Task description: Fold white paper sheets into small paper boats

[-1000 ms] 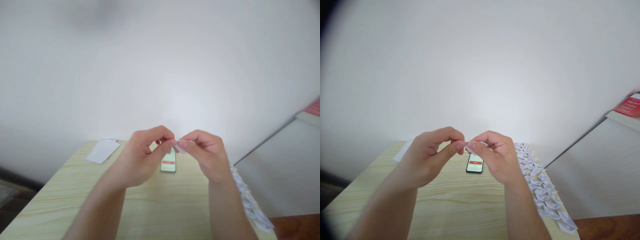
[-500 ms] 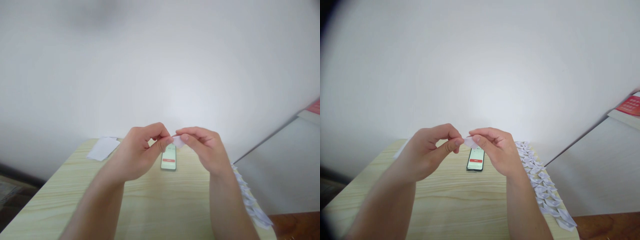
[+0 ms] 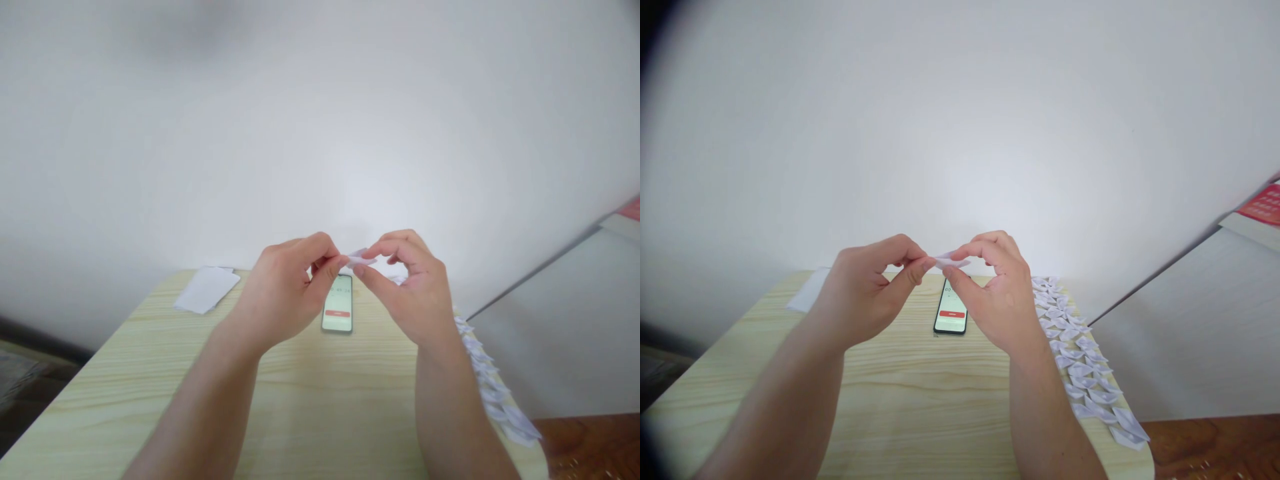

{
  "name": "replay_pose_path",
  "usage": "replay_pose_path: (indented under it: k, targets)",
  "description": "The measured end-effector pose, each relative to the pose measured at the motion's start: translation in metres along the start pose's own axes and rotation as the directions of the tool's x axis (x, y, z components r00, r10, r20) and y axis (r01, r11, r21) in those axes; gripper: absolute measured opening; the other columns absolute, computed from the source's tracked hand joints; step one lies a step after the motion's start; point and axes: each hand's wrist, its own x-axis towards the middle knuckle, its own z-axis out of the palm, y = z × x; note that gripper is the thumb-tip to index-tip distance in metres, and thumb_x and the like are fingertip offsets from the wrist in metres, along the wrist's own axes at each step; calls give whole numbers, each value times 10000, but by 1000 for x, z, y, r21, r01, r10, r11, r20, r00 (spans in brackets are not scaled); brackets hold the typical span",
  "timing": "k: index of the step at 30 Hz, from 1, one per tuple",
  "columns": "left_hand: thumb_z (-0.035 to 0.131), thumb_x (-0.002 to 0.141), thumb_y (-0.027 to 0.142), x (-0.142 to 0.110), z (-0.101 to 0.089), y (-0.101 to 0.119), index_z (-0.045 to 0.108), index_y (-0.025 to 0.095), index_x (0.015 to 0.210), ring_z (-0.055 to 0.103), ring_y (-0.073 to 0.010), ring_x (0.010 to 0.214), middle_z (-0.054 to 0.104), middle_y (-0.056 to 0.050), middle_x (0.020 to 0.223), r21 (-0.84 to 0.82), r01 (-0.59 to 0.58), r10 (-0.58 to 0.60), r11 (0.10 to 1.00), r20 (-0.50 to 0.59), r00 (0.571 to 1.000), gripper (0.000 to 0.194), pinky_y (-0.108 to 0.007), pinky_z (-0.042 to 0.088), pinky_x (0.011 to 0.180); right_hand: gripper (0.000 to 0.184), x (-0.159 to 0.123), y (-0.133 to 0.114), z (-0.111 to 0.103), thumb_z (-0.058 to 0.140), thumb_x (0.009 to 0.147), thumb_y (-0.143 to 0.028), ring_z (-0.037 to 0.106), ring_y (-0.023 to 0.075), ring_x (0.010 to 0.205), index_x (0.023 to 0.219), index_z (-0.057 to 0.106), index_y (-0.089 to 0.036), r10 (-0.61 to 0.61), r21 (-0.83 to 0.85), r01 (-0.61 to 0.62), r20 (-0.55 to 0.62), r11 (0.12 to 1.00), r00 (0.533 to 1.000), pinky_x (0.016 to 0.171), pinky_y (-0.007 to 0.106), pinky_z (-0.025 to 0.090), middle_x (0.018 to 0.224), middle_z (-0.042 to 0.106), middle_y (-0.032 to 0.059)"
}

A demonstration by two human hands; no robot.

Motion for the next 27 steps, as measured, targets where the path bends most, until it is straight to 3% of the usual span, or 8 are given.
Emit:
replay_pose_path:
  k: [7,10,13,18,23,27]
  targets:
    - [608,991,358,-1,5,6,663,222,895,543,-123,655,647,19,748,-113,9,-1,994,68,998,175,-240,371,534,58,1,3,1,745,915,-287,616,178,861,877,715,-256,42,43,-49,157,998,987,802,334,471,895,731,-12]
    - [618,991,380,0,2,4,696,222,935,585,-140,734,685,2,815,-230,31,-20,973,53,998,185,-247,409,581,66,2,8,0,738,925,-285,631,168,834,881,711,-243,90,217,-143,238,966,967,777,323,483,864,715,-11]
    - [601,1002,351,3,-1,1,711,217,980,617,-159,839,714,-14,922,-307,73,-82,949,-16,997,174,-274,465,730,79,3,12,-2,772,903,-284,657,166,824,924,717,-232,125,429,-267,331,863,935,737,309,503,885,732,1]
    - [616,990,361,5,1,-4,710,222,962,596,-160,825,694,-9,907,-480,200,-116,854,200,973,170,-291,459,721,69,5,17,-4,807,876,-234,677,142,763,914,751,-222,97,576,-308,367,758,925,718,280,529,831,751,-9]
    - [681,956,371,7,3,-11,694,228,1076,597,-175,969,664,-20,1012,-592,206,-128,779,172,977,187,-298,476,821,76,5,15,-6,813,867,-204,662,130,753,902,747,-211,108,571,-347,411,744,905,707,261,523,814,731,-14]
    - [648,982,371,8,1,-11,684,200,954,575,-140,840,646,-9,886,-596,253,-90,762,289,953,177,-293,456,772,86,4,13,-6,810,869,-214,666,134,769,906,733,-206,112,544,-384,465,746,878,709,264,517,831,736,-7]
